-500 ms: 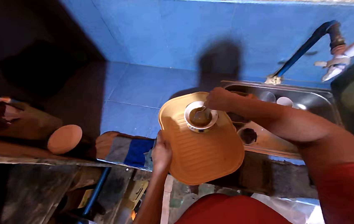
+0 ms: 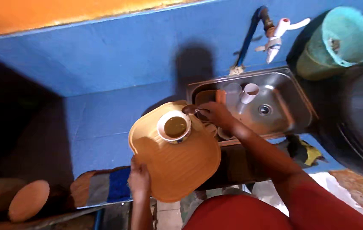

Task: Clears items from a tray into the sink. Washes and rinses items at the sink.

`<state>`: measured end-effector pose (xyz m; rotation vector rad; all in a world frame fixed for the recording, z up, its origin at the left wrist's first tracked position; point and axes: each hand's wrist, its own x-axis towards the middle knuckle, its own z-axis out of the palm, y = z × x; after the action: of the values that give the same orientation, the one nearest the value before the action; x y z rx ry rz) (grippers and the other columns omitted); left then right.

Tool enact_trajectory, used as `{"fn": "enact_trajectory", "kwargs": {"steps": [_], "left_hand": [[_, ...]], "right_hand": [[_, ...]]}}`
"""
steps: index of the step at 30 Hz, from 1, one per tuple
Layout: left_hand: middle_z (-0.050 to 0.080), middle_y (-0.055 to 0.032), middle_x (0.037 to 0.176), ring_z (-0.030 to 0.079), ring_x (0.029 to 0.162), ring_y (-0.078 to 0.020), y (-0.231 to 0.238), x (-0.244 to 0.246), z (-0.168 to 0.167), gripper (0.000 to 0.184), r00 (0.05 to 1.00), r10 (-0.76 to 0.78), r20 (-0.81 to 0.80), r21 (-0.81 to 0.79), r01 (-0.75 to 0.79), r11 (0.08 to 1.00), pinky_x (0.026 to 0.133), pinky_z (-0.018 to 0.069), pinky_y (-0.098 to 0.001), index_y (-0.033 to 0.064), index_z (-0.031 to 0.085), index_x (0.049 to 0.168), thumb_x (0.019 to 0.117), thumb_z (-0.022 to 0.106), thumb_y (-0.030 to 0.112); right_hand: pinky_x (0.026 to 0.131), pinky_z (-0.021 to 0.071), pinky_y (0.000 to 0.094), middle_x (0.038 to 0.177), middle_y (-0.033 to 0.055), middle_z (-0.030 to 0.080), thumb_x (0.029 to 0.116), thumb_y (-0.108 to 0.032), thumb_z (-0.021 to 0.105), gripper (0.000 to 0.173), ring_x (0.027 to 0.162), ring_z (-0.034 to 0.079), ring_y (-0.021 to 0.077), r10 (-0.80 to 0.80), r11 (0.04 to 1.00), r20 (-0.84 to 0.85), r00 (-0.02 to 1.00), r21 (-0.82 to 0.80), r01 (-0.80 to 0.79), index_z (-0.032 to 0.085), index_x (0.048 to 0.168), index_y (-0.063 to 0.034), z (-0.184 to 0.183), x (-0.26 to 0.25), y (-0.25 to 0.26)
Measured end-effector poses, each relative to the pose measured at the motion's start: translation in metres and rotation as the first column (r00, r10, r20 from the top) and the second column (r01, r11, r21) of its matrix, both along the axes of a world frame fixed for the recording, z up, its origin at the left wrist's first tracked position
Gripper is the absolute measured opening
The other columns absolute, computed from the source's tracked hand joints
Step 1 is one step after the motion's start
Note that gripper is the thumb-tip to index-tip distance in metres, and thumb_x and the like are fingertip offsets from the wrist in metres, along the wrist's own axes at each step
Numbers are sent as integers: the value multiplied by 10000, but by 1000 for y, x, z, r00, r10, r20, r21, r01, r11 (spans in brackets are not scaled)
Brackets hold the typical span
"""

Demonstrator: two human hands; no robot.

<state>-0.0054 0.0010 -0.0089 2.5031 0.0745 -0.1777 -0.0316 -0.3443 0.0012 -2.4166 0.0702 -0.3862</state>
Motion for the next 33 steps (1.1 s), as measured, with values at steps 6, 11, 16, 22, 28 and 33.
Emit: {"fn": "enact_trajectory", "kwargs": {"steps": [6, 11, 16, 22, 28, 33], "left_hand": [[589, -307, 1380, 594, 1262, -466, -3, -3, 5, 520, 1000, 18, 12, -5, -18, 1000, 1054, 446, -623, 56, 361, 1587, 1082, 460, 135], [604, -308, 1355, 605, 1243, -462, -2, -3, 6, 512, 999, 16, 29, -5, -16, 1000, 1038, 462, -606, 48, 362, 1584, 1085, 448, 126], [620, -326, 1311, 625, 1208, -474, -5, -4, 13, 514, 1000, 13, -27, 56, -11, 998, 1038, 465, -609, 44, 338, 1589, 1101, 449, 160], [655, -300, 1251, 652, 1160, -441, -3, 1, 8, 509, 997, 42, -67, 24, -40, 999, 1015, 488, -592, 83, 355, 1590, 1102, 461, 182], [652, -303, 1262, 650, 1170, -446, -5, 2, 8, 518, 996, 39, -82, 17, -38, 999, 1026, 481, -600, 73, 340, 1597, 1101, 449, 177], [652, -292, 1271, 648, 1172, -447, -7, 4, 10, 512, 994, 44, -105, -6, -45, 999, 1015, 482, -605, 94, 344, 1598, 1105, 438, 194]], "right_hand": [[851, 563, 551, 1195, 235, 679, 1100, -226, 486, 370, 941, 695, 369, -529, 777, -181, 829, 289, 559, 585, 1396, -27, -39, -89, -79], [1045, 426, 677, 1328, 316, 611, 1098, -222, 461, 373, 1271, 568, 497, -584, 716, -634, 507, -108, 690, 623, 1325, 25, -76, -93, -130], [1129, 379, 621, 1454, 349, 493, 1090, -189, 472, 448, 1384, 472, 482, -494, 777, -732, 469, -128, 617, 480, 1434, 98, -102, -70, -142], [1038, 475, 617, 1379, 301, 563, 1083, -202, 504, 405, 1243, 580, 469, -349, 932, -142, 926, 47, 359, 521, 1419, 24, -15, -29, -56], [795, 576, 287, 1194, 165, 622, 1103, -200, 463, 386, 909, 675, 165, 229, 512, -457, 860, 808, 293, 439, 1434, -4, 25, 9, 88], [763, 539, 299, 1229, 176, 565, 1102, -328, 468, 464, 933, 625, 207, 174, 120, -710, 682, 703, 701, 393, 1474, -60, 1, 15, 125]]}}
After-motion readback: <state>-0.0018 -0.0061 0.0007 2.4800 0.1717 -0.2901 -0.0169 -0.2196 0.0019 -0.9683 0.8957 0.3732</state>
